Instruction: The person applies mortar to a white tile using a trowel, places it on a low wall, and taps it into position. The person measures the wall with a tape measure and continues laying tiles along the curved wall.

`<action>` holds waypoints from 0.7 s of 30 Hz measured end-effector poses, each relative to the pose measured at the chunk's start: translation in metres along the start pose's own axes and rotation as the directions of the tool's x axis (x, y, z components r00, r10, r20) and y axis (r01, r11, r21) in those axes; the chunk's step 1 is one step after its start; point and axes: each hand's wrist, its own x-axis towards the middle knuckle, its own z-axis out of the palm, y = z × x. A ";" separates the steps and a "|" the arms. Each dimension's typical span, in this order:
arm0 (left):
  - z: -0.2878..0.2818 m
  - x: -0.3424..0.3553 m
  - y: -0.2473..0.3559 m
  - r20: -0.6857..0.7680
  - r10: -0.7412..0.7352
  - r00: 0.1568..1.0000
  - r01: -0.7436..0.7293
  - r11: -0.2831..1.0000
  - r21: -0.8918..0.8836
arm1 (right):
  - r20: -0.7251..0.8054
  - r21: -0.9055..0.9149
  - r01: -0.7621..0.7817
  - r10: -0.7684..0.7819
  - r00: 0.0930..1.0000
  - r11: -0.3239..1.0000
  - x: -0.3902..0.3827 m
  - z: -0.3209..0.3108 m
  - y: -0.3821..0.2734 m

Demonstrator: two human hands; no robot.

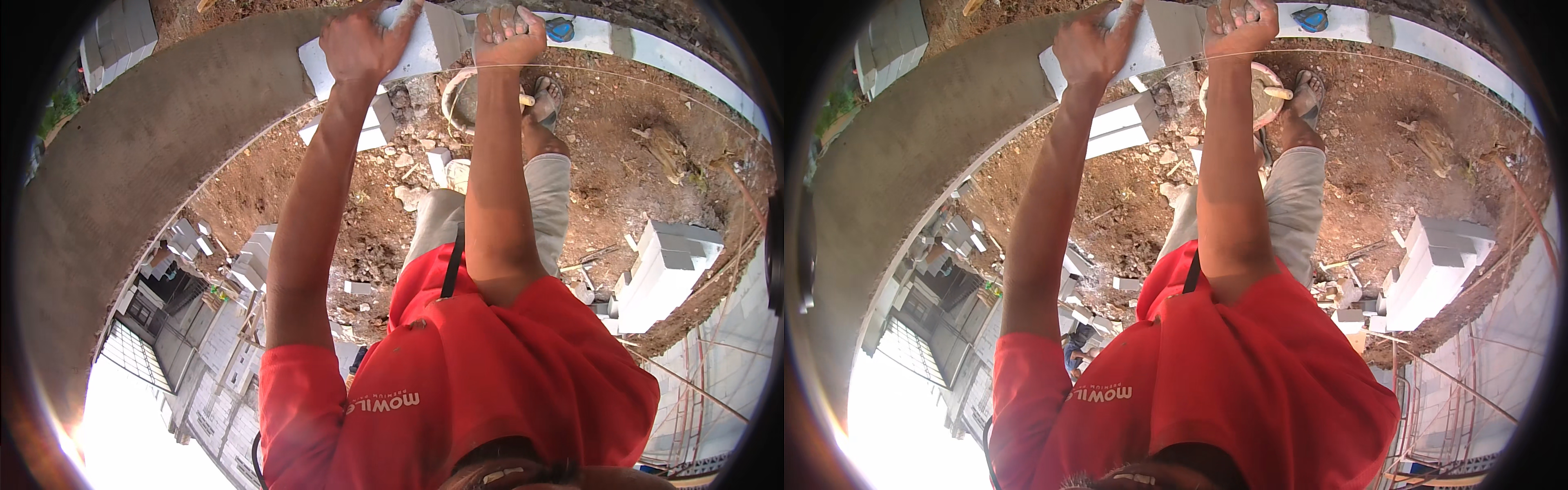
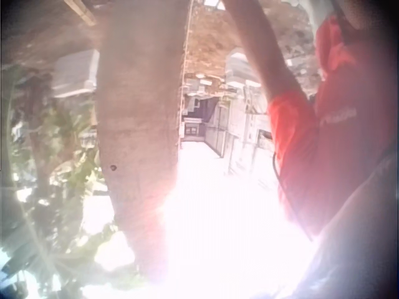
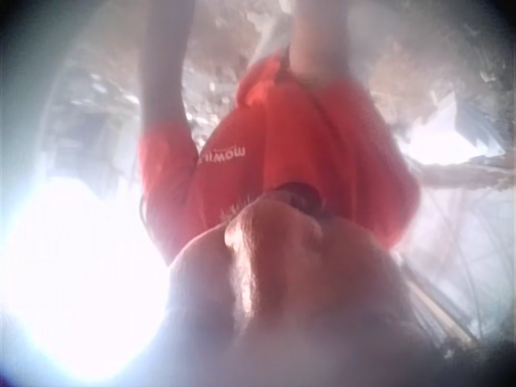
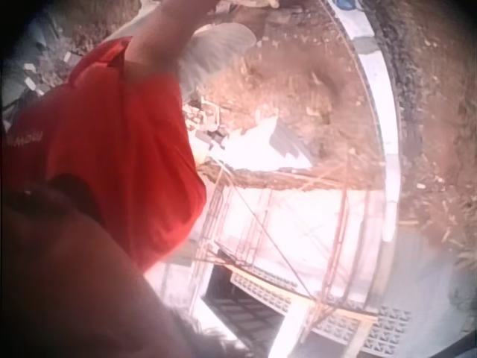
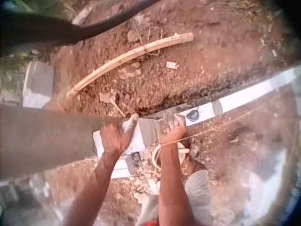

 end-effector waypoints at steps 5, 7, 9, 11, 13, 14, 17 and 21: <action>0.007 0.006 0.000 -0.028 -0.014 1.000 0.016 0.995 0.099 | 0.106 -0.236 -0.088 0.116 0.988 0.968 0.019 -0.035 0.018; 0.019 -0.001 -0.016 -0.117 0.071 0.991 -0.036 0.961 0.273 | 0.416 -0.180 -0.026 0.100 0.904 0.983 0.033 -0.055 -0.026; 0.011 0.002 -0.008 -0.061 -0.010 0.998 0.019 0.987 0.159 | 0.378 -0.149 0.063 -0.003 0.926 0.987 0.031 -0.075 -0.069; 0.005 0.000 -0.004 0.001 -0.030 1.000 0.030 1.000 0.002 | 0.210 -0.220 0.143 -0.096 0.973 0.965 0.025 -0.088 -0.104; 0.002 0.002 -0.005 0.058 -0.045 0.997 0.042 0.997 0.063 | 0.219 -0.326 0.187 -0.118 0.969 0.927 0.039 -0.130 -0.142; 0.002 0.003 -0.005 0.088 -0.054 0.995 0.045 0.994 0.098 | 0.183 -0.358 0.196 -0.137 0.973 0.913 0.041 -0.143 -0.155; 0.002 0.001 0.003 -0.013 0.005 1.000 -0.005 1.000 -0.015 | 0.069 -0.415 0.202 -0.191 0.979 0.887 0.031 -0.175 -0.179; 0.005 0.001 0.004 0.012 -0.107 0.994 0.107 0.993 0.045 | -0.018 -0.526 0.173 -0.215 0.977 0.832 0.003 -0.185 -0.185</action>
